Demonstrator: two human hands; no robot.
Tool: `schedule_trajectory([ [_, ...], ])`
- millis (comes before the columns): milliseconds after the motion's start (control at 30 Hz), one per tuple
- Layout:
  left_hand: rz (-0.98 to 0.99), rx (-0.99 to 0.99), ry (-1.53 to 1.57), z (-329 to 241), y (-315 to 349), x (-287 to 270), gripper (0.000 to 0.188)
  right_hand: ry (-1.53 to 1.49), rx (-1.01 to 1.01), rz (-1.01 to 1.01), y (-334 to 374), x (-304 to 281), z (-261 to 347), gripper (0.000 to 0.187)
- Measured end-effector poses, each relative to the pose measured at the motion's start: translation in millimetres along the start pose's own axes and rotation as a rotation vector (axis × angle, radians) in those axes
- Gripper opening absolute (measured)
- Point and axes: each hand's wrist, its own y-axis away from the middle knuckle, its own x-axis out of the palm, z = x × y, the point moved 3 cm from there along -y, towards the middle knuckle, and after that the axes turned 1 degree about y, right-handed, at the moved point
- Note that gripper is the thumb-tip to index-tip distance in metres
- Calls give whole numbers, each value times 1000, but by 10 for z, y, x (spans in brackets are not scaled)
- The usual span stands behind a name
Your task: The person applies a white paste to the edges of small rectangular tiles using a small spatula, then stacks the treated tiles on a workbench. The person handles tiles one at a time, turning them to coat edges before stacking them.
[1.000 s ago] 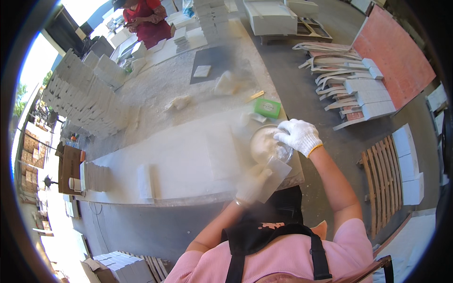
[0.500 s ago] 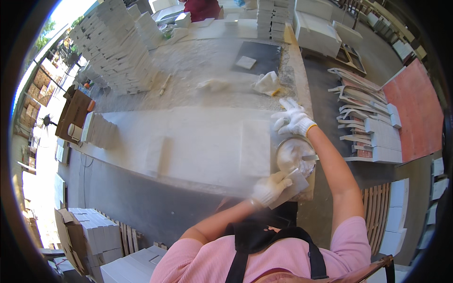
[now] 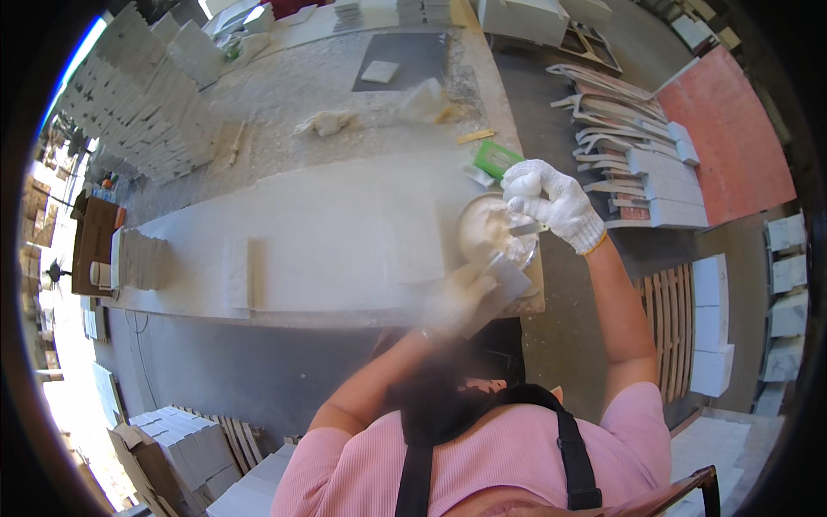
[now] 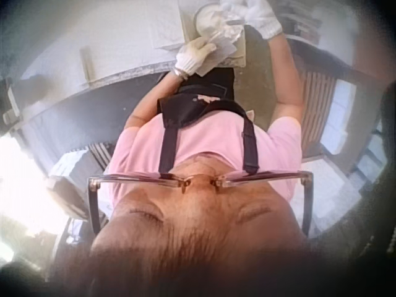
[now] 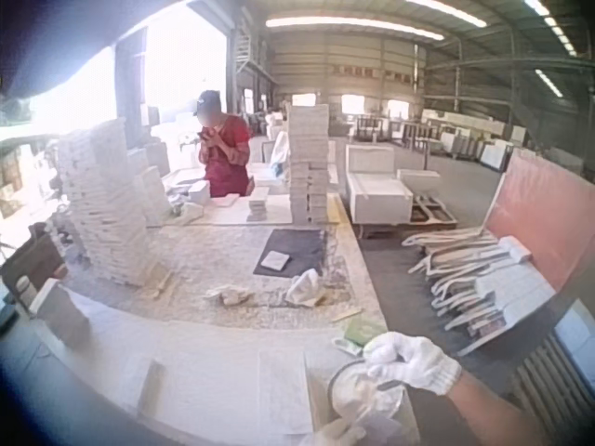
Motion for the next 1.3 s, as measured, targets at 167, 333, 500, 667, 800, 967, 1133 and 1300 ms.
schedule_trajectory([
  [167,-38,-30,-57,-309,13,-210,40,67,141,-67,731,-110,133,54],
  [333,-64,-38,26,-432,4,-275,42,78,231,-87,1012,-46,11,48],
  [500,-27,-160,34,-378,-17,-260,42,334,218,-115,1047,-25,-155,40],
  [667,0,-301,64,-299,-40,-225,43,509,151,-52,992,-19,-154,37],
  [800,-28,-151,13,-331,-19,-243,43,554,148,-30,958,-11,-130,35],
  [967,-2,-142,2,-357,-18,-266,41,605,108,-20,928,3,-115,33],
  [1133,-1,-251,57,-365,-38,-267,42,668,100,-7,911,-6,-89,32],
  [1300,2,-320,83,-350,-48,-254,42,704,82,-1,891,-8,-60,31],
])
